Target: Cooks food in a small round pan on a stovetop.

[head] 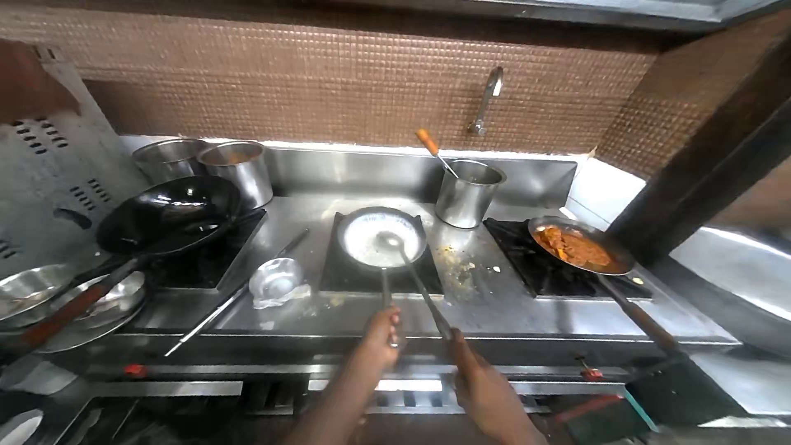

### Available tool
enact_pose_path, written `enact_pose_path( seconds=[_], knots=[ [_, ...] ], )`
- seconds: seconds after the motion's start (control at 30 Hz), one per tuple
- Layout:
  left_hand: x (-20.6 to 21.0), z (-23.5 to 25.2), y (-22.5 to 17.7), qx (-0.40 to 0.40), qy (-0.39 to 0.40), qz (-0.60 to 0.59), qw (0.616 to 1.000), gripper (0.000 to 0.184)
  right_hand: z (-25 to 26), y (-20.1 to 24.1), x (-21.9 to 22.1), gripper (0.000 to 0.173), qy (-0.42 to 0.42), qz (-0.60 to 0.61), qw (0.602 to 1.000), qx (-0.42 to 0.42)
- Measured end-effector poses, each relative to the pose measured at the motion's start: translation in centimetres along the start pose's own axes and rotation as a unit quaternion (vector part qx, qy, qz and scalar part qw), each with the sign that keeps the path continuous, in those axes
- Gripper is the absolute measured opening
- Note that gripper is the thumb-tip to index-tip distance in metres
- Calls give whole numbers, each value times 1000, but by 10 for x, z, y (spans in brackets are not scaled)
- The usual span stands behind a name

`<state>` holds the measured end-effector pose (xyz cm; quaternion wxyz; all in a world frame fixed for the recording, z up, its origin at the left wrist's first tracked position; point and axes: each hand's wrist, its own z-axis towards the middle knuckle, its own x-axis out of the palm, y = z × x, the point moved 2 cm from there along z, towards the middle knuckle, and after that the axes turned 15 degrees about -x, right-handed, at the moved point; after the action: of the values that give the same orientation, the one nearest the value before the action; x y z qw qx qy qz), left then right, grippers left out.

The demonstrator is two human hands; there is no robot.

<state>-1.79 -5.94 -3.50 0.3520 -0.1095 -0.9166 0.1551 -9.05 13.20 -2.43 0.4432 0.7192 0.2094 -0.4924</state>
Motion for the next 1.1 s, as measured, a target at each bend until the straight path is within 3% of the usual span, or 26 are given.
enact_pose_path(
  seconds=[0.07, 0.17, 0.27, 0.4, 0.47, 0.67, 0.77, 0.87, 0.97, 1.1],
  knots=[
    [4, -1, -2, -4, 13, -13, 1000, 14, -11, 2, -5, 75, -8, -106, 994, -20],
    [14, -30, 24, -6, -14, 5, 1000, 18, 27, 8, -16, 76, 8, -175, 984, -19],
    [15, -32, 30, 4, -40, 14, 999, 20, 44, 6, -18, 77, 20, -176, 984, 13],
    [5, 11, -3, -7, -1, -12, 1000, 15, -14, 7, -15, 81, 4, -183, 983, 13],
    [13, 7, -2, -12, 7, -23, 1000, 16, -23, 13, -19, 79, 1, -181, 983, -15],
    [23, -35, 44, 6, -54, 7, 998, 20, 41, 12, -18, 78, 42, -172, 984, 16],
    [18, -10, 23, 6, -40, 9, 999, 18, 5, 9, -15, 83, 29, -176, 983, 37],
    [13, 18, 0, 0, 1, -22, 1000, 13, -35, 14, -15, 78, -3, -175, 985, 3],
    [28, -6, 10, 1, -16, -11, 1000, 18, -4, 19, -22, 78, 21, -173, 984, -20],
    [28, -27, 41, 11, -66, 31, 997, 23, 42, 14, -17, 79, 35, -165, 986, 13]
  ],
)
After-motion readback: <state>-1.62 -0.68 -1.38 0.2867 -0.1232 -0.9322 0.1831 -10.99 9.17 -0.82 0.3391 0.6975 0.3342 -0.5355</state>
